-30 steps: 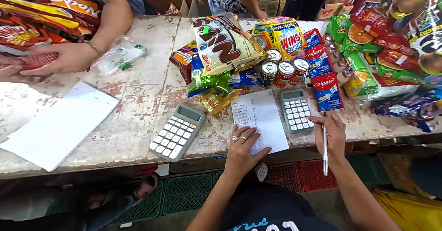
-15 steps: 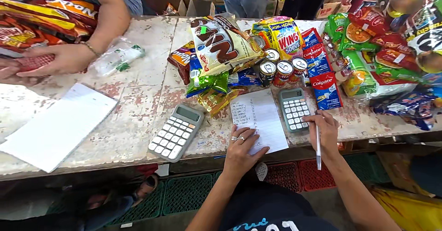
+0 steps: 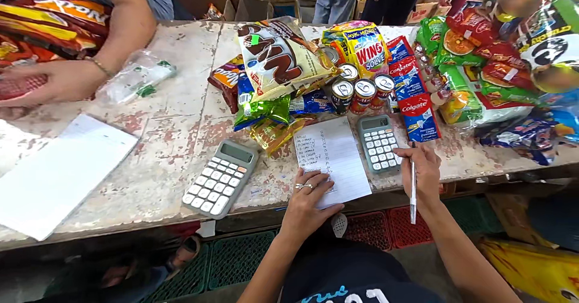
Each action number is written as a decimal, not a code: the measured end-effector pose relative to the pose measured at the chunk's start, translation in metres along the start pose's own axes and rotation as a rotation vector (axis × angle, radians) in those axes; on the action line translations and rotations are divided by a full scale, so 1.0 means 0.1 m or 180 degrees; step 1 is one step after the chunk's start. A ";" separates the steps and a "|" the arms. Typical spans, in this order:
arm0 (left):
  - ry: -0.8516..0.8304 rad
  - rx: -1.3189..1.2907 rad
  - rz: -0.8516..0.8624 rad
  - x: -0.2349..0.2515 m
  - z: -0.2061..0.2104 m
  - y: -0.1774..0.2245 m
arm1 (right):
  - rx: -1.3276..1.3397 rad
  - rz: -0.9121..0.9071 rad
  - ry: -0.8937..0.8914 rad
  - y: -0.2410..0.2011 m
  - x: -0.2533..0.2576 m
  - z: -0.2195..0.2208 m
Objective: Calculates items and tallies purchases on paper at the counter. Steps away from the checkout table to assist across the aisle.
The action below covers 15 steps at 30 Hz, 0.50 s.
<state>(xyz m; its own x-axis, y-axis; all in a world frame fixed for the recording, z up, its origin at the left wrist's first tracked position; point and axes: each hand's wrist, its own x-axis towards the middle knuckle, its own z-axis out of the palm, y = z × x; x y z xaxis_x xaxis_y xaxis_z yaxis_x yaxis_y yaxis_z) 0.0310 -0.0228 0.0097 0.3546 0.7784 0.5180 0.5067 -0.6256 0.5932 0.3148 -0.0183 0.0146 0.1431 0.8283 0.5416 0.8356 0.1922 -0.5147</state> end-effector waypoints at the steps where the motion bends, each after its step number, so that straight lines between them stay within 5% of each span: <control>1: 0.0015 0.0013 0.0009 0.00 0.01 0.00 | 0.0031 -0.0045 -0.0026 -0.05 0.02 0.03; 8: 0.0070 0.0005 -0.0003 0.01 0.03 -0.02 | -0.0163 -0.0280 -0.0524 0.01 0.03 0.37; 15: 0.0059 0.0003 -0.0023 0.02 0.04 -0.05 | -0.0365 -0.0268 -0.0321 0.18 0.14 0.34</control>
<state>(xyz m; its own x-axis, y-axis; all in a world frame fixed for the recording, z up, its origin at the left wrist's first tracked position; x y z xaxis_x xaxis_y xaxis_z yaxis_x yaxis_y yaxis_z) 0.0325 -0.0184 0.0051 0.3363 0.7817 0.5252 0.5099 -0.6200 0.5963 0.3141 0.0147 -0.0099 0.0208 0.8615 0.5073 0.8983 0.2067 -0.3878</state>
